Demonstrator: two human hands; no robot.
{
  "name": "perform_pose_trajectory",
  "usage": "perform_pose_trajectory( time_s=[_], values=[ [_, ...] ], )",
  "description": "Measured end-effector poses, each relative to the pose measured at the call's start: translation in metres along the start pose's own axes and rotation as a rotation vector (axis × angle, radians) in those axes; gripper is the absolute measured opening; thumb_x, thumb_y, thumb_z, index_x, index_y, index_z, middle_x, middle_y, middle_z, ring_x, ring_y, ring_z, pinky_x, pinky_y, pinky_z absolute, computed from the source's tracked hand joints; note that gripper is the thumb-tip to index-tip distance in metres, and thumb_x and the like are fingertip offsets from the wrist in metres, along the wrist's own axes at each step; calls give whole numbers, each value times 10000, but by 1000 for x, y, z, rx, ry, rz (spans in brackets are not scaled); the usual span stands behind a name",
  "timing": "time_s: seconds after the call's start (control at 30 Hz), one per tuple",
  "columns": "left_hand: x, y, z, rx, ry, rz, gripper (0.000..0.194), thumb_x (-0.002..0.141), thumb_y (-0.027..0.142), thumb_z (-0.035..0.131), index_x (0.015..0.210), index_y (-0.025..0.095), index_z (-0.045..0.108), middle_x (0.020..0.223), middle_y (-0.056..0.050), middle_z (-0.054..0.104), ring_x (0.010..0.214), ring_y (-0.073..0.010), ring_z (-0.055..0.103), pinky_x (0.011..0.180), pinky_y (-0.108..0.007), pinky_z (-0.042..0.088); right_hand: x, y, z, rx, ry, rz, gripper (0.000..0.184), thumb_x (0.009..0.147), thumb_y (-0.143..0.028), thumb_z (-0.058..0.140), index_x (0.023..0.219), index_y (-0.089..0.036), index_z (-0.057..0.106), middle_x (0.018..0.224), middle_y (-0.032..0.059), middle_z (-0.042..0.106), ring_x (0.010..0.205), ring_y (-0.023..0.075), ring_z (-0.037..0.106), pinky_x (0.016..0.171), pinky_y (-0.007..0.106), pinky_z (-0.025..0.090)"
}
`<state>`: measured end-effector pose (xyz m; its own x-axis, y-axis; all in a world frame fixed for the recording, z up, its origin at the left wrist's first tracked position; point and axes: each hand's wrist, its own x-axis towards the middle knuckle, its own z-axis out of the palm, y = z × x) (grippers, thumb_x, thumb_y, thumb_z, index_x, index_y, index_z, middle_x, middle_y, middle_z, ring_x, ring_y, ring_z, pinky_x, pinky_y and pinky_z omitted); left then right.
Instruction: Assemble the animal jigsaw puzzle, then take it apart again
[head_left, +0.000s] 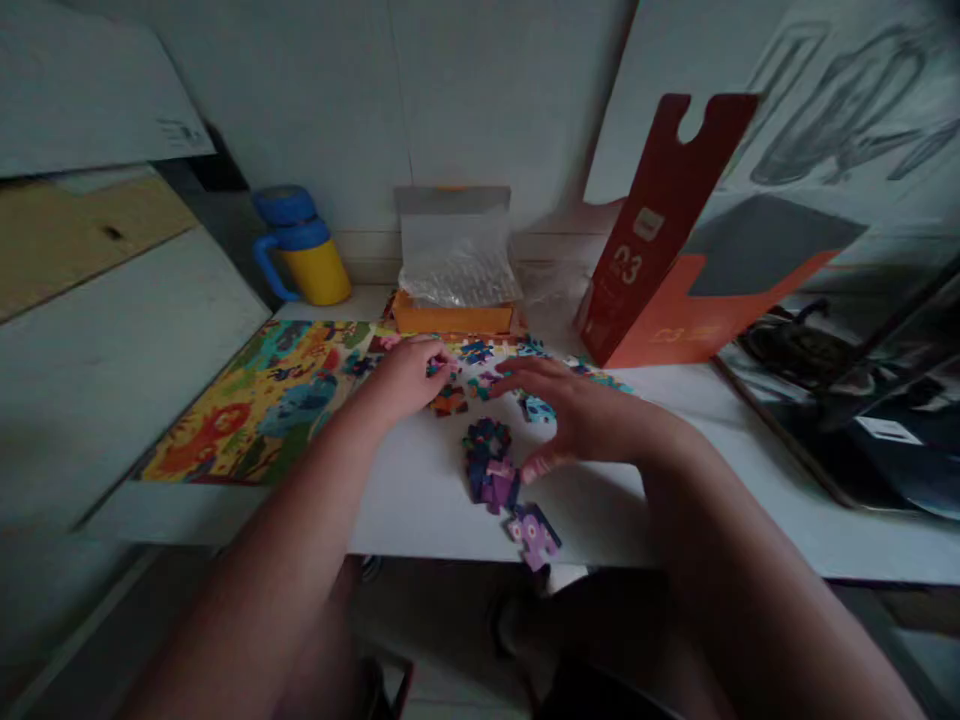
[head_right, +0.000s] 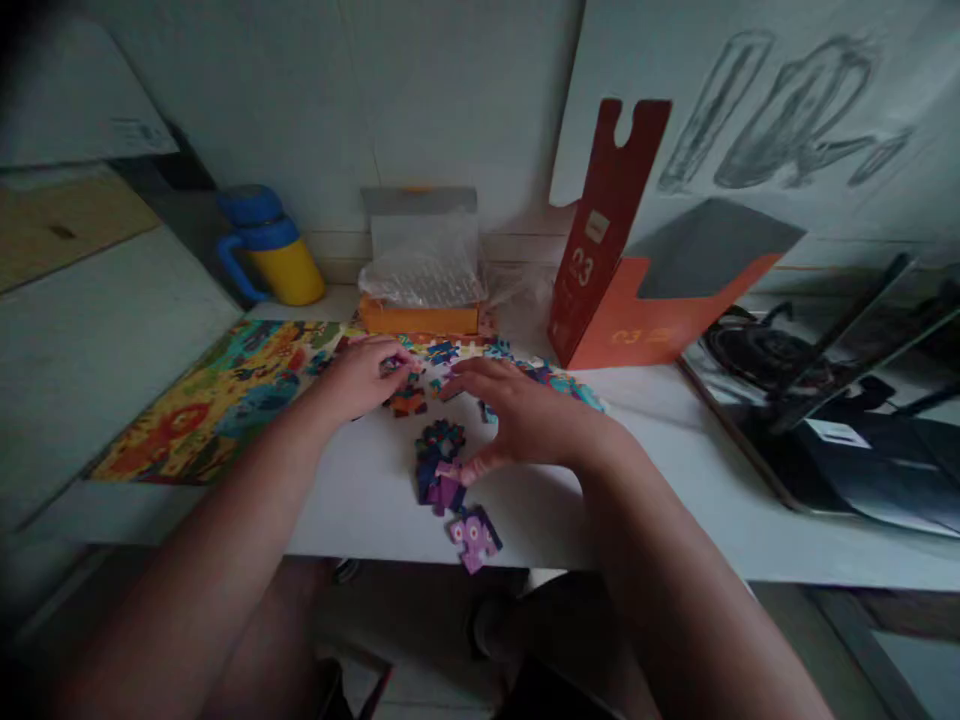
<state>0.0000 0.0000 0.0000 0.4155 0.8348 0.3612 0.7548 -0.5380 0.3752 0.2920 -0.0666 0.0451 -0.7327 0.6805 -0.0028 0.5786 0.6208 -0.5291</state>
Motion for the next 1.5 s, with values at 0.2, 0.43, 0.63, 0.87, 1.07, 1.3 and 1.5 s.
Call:
perform_pose_trajectory(
  time_s=[0.2, 0.43, 0.63, 0.87, 1.07, 1.3, 1.5],
  values=[
    [-1, 4, -1, 26, -10, -39, 128, 955, 238, 667, 928, 200, 786, 983, -65, 814, 971, -238, 718, 917, -355, 493, -5, -35, 42, -39, -324, 22, 1537, 491, -700, 1012, 1765, -291, 257, 1850, 140, 17, 1671, 503, -37, 1339, 662, 56],
    [1, 2, 1, 4, 32, -70, 141, 949, 238, 658, 887, 202, 780, 952, -65, 815, 927, -238, 717, 878, -358, 495, 13, -22, 56, -110, -155, 90, 1105, 751, -645, 923, 1688, -287, 461, 1818, 159, 232, 1670, 470, 140, 1327, 672, 143],
    [0, 4, 1, -3, 22, -70, 129, 956, 259, 681, 904, 207, 787, 935, -58, 817, 887, -231, 714, 884, -366, 478, 21, -9, 48, -196, 35, 141, 878, 812, -508, 919, 1581, -233, 596, 1610, 184, 570, 1457, 416, 538, 1214, 573, 425],
    [0, 14, -2, -82, 11, -39, 116, 962, 249, 681, 915, 196, 772, 955, -60, 809, 902, -214, 712, 875, -335, 491, 23, -11, 42, -89, 50, 256, 858, 816, -391, 924, 1574, -201, 571, 1433, 177, 718, 1265, 364, 704, 1042, 425, 536],
    [-1, 23, -5, -201, -47, 52, 185, 989, 337, 659, 929, 203, 771, 959, -58, 801, 940, -220, 701, 888, -336, 490, 21, -6, 35, -107, 127, 295, 665, 825, -403, 902, 1421, -213, 678, 1185, 128, 804, 1006, 304, 750, 799, 325, 491],
    [-5, 33, -1, -597, -366, 12, 367, 1020, 542, 629, 922, 192, 680, 736, 16, 646, 672, -148, 590, 629, -260, 414, 22, 2, 28, 158, 404, 259, 281, 891, -406, 786, 1091, -215, 739, 860, -3, 736, 731, 172, 612, 668, 276, 418],
    [-4, 27, 6, -726, -390, -163, 364, 985, 519, 692, 843, 203, 580, 658, 47, 566, 566, -120, 532, 535, -242, 360, 25, 12, 31, 245, 497, 356, 239, 881, -423, 775, 1004, -218, 763, 804, 0, 749, 712, 175, 647, 627, 270, 433]
  ],
)
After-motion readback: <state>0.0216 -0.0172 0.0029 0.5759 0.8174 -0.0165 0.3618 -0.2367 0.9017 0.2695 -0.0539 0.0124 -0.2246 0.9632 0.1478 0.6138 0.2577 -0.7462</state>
